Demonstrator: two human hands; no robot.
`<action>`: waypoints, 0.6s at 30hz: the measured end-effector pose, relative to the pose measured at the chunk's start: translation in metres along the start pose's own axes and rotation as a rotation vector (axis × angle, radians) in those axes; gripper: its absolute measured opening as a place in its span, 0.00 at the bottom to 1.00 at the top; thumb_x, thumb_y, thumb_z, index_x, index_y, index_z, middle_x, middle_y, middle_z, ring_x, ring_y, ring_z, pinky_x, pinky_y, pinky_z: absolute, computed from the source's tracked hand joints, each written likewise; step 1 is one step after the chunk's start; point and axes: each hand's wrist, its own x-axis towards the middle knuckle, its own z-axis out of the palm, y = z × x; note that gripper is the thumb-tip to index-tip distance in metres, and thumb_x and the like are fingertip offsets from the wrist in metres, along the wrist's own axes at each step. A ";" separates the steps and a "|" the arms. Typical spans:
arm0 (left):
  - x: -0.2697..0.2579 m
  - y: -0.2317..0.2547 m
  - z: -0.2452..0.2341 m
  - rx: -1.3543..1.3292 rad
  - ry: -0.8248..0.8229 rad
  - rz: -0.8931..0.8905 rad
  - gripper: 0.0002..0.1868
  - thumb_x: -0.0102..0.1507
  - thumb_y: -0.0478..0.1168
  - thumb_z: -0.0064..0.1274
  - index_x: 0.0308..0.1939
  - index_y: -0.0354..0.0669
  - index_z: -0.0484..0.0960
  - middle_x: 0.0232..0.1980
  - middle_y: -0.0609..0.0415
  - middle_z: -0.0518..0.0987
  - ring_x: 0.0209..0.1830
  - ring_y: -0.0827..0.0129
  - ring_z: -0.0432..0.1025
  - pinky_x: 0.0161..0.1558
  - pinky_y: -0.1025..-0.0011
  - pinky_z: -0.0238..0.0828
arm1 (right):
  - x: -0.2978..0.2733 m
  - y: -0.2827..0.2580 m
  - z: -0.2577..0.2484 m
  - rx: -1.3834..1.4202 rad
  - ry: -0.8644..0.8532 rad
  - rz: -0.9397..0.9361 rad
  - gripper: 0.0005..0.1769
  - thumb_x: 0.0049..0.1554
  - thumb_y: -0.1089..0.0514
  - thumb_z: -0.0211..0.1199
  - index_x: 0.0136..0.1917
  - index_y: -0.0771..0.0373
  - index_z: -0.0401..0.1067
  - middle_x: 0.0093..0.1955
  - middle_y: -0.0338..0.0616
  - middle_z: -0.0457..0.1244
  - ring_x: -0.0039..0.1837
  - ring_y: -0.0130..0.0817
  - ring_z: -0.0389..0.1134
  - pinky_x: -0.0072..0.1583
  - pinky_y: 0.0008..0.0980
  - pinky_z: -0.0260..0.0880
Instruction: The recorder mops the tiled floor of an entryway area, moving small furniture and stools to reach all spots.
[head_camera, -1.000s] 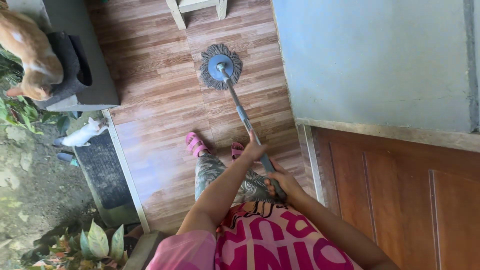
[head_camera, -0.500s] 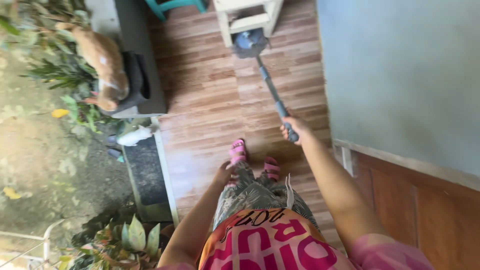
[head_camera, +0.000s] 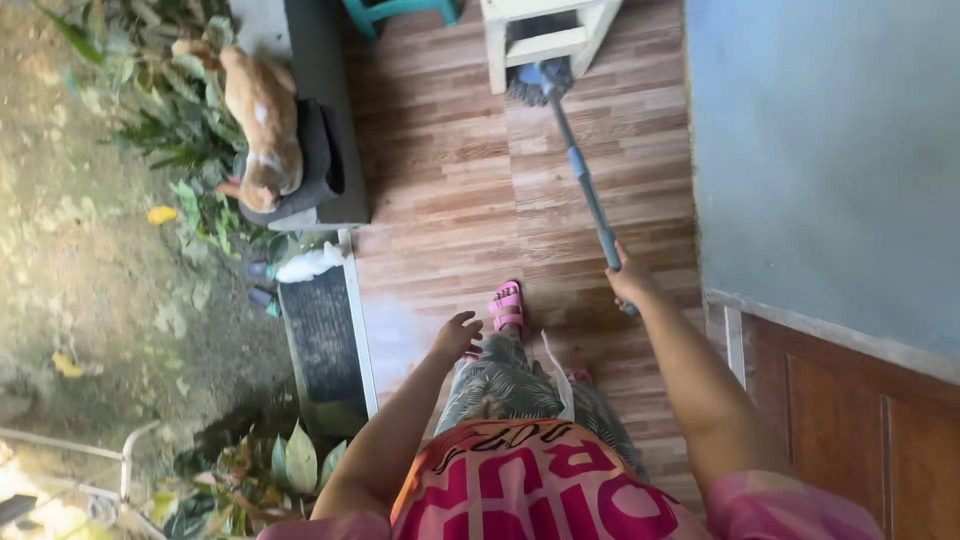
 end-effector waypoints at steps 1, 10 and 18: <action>-0.007 -0.001 0.005 0.012 -0.009 0.002 0.34 0.65 0.47 0.53 0.76 0.50 0.63 0.49 0.40 0.82 0.31 0.57 0.80 0.29 0.62 0.81 | -0.010 0.008 0.004 0.010 0.009 0.006 0.43 0.65 0.53 0.53 0.85 0.34 0.36 0.34 0.52 0.65 0.29 0.39 0.66 0.32 0.42 0.70; -0.047 -0.021 0.085 0.113 -0.111 0.004 0.34 0.66 0.49 0.53 0.76 0.52 0.63 0.51 0.45 0.82 0.32 0.60 0.78 0.33 0.65 0.82 | -0.092 0.163 0.028 -0.112 0.032 0.089 0.43 0.65 0.51 0.55 0.85 0.32 0.37 0.37 0.57 0.69 0.32 0.41 0.70 0.37 0.45 0.73; -0.041 -0.088 0.213 0.061 -0.238 -0.010 0.28 0.65 0.48 0.51 0.70 0.53 0.69 0.47 0.49 0.80 0.31 0.59 0.77 0.29 0.62 0.79 | -0.207 0.311 0.043 -0.070 0.096 0.144 0.41 0.61 0.47 0.58 0.82 0.26 0.45 0.36 0.51 0.68 0.30 0.39 0.67 0.36 0.41 0.69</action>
